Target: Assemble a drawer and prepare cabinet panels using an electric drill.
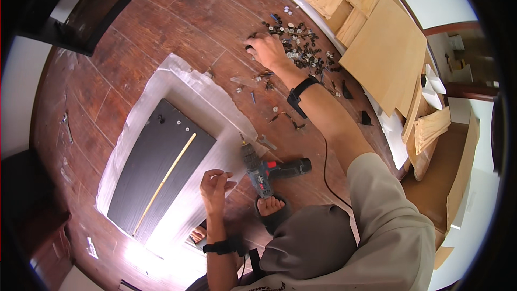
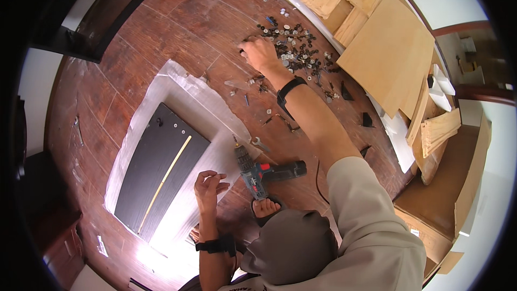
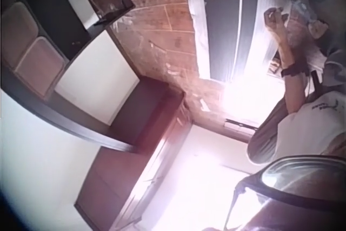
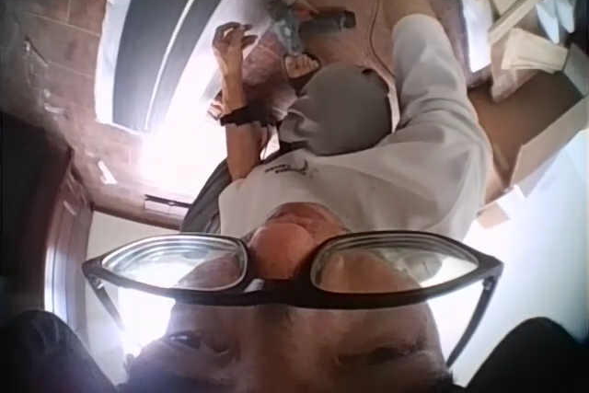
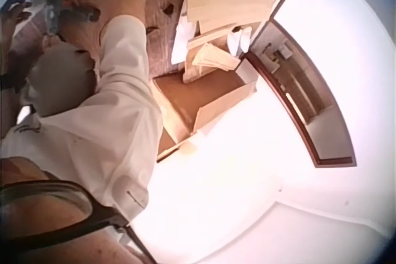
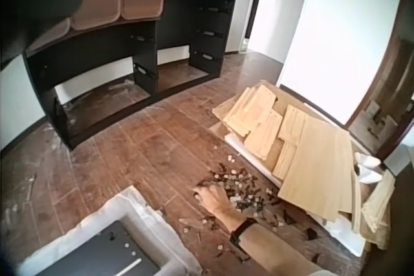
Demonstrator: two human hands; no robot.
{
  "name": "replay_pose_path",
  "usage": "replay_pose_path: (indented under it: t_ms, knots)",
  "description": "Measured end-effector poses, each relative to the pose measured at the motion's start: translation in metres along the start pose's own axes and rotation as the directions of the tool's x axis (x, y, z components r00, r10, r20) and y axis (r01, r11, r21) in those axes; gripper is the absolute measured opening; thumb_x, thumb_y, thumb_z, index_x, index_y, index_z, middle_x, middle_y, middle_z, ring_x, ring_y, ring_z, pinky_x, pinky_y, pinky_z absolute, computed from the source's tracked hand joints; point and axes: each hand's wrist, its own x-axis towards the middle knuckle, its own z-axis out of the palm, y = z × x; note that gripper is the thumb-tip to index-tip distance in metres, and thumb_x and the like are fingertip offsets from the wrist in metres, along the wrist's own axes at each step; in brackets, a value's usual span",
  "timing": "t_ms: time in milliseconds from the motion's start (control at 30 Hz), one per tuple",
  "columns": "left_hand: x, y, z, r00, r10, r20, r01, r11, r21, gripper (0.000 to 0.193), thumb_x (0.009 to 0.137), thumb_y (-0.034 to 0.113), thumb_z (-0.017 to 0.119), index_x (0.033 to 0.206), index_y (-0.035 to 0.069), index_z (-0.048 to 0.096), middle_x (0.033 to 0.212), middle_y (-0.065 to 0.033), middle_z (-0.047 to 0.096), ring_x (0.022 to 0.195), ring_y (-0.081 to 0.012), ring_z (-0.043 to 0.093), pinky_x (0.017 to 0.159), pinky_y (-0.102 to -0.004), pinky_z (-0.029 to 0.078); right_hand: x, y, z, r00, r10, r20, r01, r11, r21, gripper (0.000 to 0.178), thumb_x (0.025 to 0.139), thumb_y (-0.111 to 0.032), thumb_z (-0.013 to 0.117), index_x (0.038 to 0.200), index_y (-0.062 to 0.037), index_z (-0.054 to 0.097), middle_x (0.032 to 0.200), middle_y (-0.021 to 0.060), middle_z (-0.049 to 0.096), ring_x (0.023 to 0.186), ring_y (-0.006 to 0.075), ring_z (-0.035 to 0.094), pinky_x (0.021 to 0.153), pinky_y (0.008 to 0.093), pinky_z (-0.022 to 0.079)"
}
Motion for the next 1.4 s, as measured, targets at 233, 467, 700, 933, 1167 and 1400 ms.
replay_pose_path:
  t_ms: [233, 467, 700, 933, 1167, 1400]
  knots:
    - [-0.004, 0.001, 0.003, 1.0, 0.011, 0.021, -0.01, 0.997, -0.077, 0.019, 0.089, 0.008, 0.058, 0.102, -0.005, 0.055, 0.09, -0.0176, 0.068, 0.069, -0.0199, 0.067, 0.064, -0.0273, 0.056, -0.007, -0.013, -0.002, 0.986, -0.115, -0.121, 0.119, 0.992, 0.033, 0.006, 0.08, -0.015, 0.064, 0.085, -0.0149, 0.069, 0.086, 0.0056, 0.063, 0.087, 0.0243, 0.061, 0.08, 0.0389, 0.045]
    - [0.0, 0.04, 0.046, 0.949, 0.316, 0.011, -0.305, 0.922, -0.239, 0.029, 0.088, 0.004, 0.064, 0.115, -0.006, 0.058, 0.107, -0.0122, 0.065, 0.094, -0.0159, 0.063, 0.081, -0.027, 0.052, -0.12, -0.142, -0.091, 0.901, -0.116, 0.417, -0.265, 0.612, 0.745, 0.023, 0.088, -0.018, 0.066, 0.102, -0.0001, 0.066, 0.087, 0.0052, 0.067, 0.075, 0.0061, 0.059, 0.068, 0.0221, 0.048]
    - [-0.004, 0.043, 0.05, 0.884, 0.467, -0.018, -0.464, 0.874, -0.144, 0.021, 0.086, 0.0, 0.066, 0.106, -0.007, 0.062, 0.104, -0.0111, 0.066, 0.096, -0.0152, 0.062, 0.086, -0.0266, 0.05, -0.158, -0.165, -0.1, 0.86, -0.025, 0.51, -0.505, 0.112, 0.856, 0.019, 0.089, -0.011, 0.066, 0.097, 0.0056, 0.066, 0.079, 0.0005, 0.062, 0.069, 0.0053, 0.056, 0.059, 0.02, 0.046]
    - [-0.017, 0.048, 0.053, 0.96, 0.271, -0.063, -0.278, 0.92, -0.278, 0.019, 0.086, 0.0, 0.065, 0.103, -0.009, 0.063, 0.092, -0.0119, 0.068, 0.082, -0.0148, 0.066, 0.076, -0.0258, 0.054, -0.168, -0.171, -0.107, 0.839, 0.158, 0.521, -0.529, 0.012, 0.849, 0.021, 0.088, -0.011, 0.067, 0.099, 0.0059, 0.064, 0.09, 0.0082, 0.068, 0.076, 0.0107, 0.063, 0.063, 0.021, 0.049]
    - [-0.021, 0.044, 0.061, 0.986, 0.164, -0.04, -0.165, 0.891, -0.422, 0.022, 0.088, 0.001, 0.062, 0.108, -0.007, 0.062, 0.097, -0.0135, 0.067, 0.086, -0.0205, 0.067, 0.081, -0.0326, 0.057, -0.176, -0.169, -0.105, 0.978, 0.137, 0.157, -0.207, 0.557, 0.804, 0.013, 0.077, -0.006, 0.073, 0.09, -0.004, 0.071, 0.085, 0.008, 0.069, 0.075, 0.0149, 0.067, 0.065, 0.0255, 0.051]
    - [-0.024, 0.038, 0.067, 0.982, 0.188, 0.026, -0.157, 0.88, -0.448, 0.024, 0.09, 0.002, 0.058, 0.113, -0.006, 0.06, 0.104, -0.0137, 0.066, 0.091, -0.0211, 0.066, 0.084, -0.0326, 0.055, -0.189, -0.164, -0.102, 0.99, 0.119, 0.071, -0.127, 0.586, 0.801, 0.014, 0.076, -0.005, 0.074, 0.09, -0.0043, 0.071, 0.083, 0.0081, 0.069, 0.071, 0.0179, 0.066, 0.064, 0.0265, 0.051]
